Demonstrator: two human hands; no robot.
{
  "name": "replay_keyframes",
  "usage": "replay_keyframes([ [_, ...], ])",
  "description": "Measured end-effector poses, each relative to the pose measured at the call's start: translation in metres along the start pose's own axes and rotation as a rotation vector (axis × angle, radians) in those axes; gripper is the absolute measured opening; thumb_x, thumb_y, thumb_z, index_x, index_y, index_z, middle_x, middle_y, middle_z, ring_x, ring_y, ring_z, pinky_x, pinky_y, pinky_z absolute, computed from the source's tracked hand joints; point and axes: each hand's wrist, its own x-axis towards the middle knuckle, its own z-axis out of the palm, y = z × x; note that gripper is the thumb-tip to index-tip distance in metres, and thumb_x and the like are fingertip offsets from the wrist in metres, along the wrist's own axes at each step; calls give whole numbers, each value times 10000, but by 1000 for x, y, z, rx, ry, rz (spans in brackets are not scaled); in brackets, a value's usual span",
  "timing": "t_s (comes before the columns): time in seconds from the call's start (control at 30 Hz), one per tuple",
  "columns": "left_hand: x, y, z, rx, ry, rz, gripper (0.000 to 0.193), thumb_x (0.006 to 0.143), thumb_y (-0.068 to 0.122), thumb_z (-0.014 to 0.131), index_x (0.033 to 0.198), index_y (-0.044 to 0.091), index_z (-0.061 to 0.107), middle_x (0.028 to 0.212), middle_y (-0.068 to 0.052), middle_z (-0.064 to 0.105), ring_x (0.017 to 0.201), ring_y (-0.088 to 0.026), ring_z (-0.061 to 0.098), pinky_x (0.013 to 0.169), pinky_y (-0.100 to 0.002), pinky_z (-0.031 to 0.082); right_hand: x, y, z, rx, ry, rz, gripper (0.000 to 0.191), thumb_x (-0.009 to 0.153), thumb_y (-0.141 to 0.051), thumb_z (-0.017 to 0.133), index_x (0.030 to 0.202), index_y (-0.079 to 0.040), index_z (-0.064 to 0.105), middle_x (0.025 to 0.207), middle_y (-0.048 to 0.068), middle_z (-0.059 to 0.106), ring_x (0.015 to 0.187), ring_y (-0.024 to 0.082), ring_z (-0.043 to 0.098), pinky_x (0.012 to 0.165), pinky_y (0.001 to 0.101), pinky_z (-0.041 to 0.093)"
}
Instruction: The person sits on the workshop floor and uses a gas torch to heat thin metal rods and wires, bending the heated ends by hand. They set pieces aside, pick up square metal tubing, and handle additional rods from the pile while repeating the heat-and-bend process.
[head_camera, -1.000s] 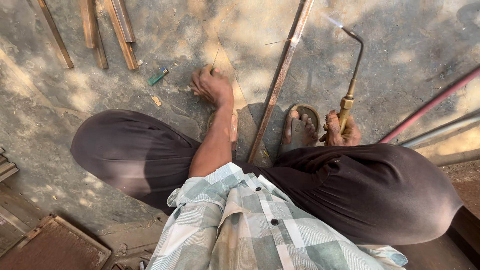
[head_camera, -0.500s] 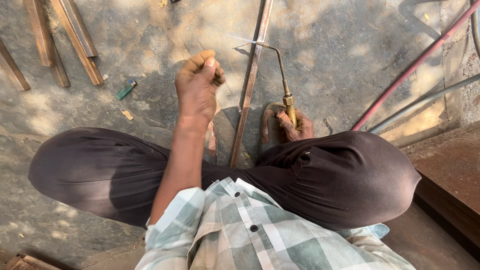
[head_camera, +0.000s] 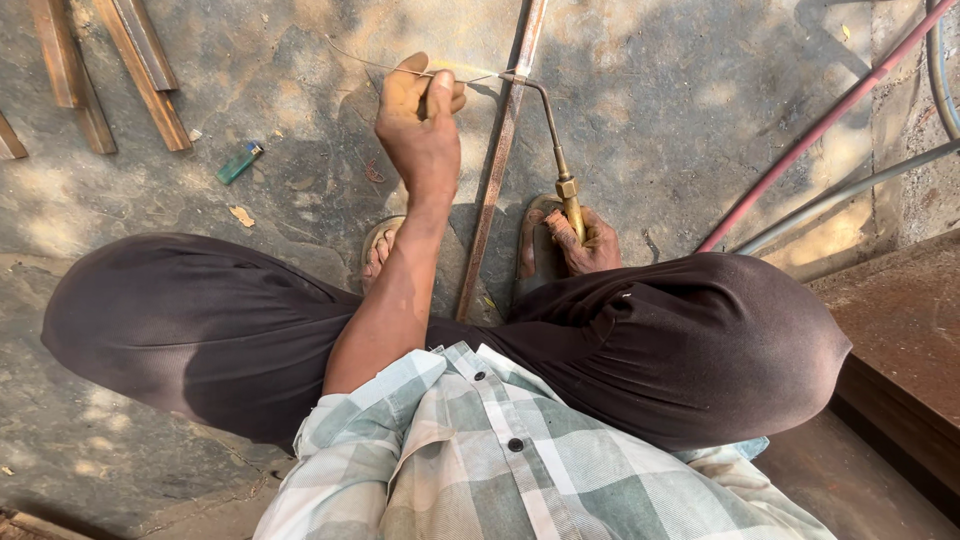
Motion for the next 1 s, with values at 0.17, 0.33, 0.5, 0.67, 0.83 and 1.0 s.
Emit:
replay_keyframes([
  [0.17, -13, -9, 10, -31, 83, 69, 174, 1042, 127, 609, 1128, -25, 619, 980, -94, 743, 920, -171, 778, 833, -312, 681, -1, -10, 0, -52, 1, 4, 329, 983, -347, 731, 1018, -23, 682, 792, -12, 634, 714, 67, 549, 619, 262, 452],
  [0.33, -11, -16, 5, 45, 103, 78, 187, 1040, 149, 626, 1138, -10, 630, 987, -105, 736, 925, -165, 773, 829, -306, 669, -4, -14, 0, -63, 23, 7, 340, 984, -362, 739, 989, -26, 681, 783, -12, 617, 706, 74, 535, 612, 267, 450],
  [0.5, -10, -15, 7, -8, 97, 27, 177, 1030, 145, 637, 1118, -8, 646, 937, -105, 751, 878, -164, 772, 796, -304, 665, -4, -8, 0, -72, 19, 0, 312, 986, -334, 736, 978, -28, 673, 776, -8, 625, 696, 71, 544, 602, 260, 452],
  [0.67, -9, -14, 8, -19, 106, -6, 160, 1020, 126, 641, 1095, -13, 653, 930, -111, 758, 861, -167, 778, 783, -306, 670, 0, 7, 0, 56, -37, -101, 284, 1009, -293, 719, 1047, -18, 659, 835, -9, 624, 738, 59, 548, 630, 251, 461],
  [0.83, -9, -15, 7, -17, 101, -39, 173, 1017, 132, 639, 1100, -18, 651, 932, -118, 756, 863, -170, 777, 788, -305, 671, 1, 16, -2, 16, -35, -94, 264, 1013, -260, 723, 1047, -6, 656, 832, -2, 634, 736, 60, 558, 623, 251, 468],
  [1.0, -9, -15, 6, -12, 91, -49, 186, 1020, 140, 629, 1115, -20, 642, 935, -121, 756, 867, -173, 777, 795, -311, 672, -1, 10, -3, 16, -44, -89, 299, 1004, -281, 716, 1100, -4, 658, 831, -3, 645, 736, 59, 571, 621, 249, 475],
])
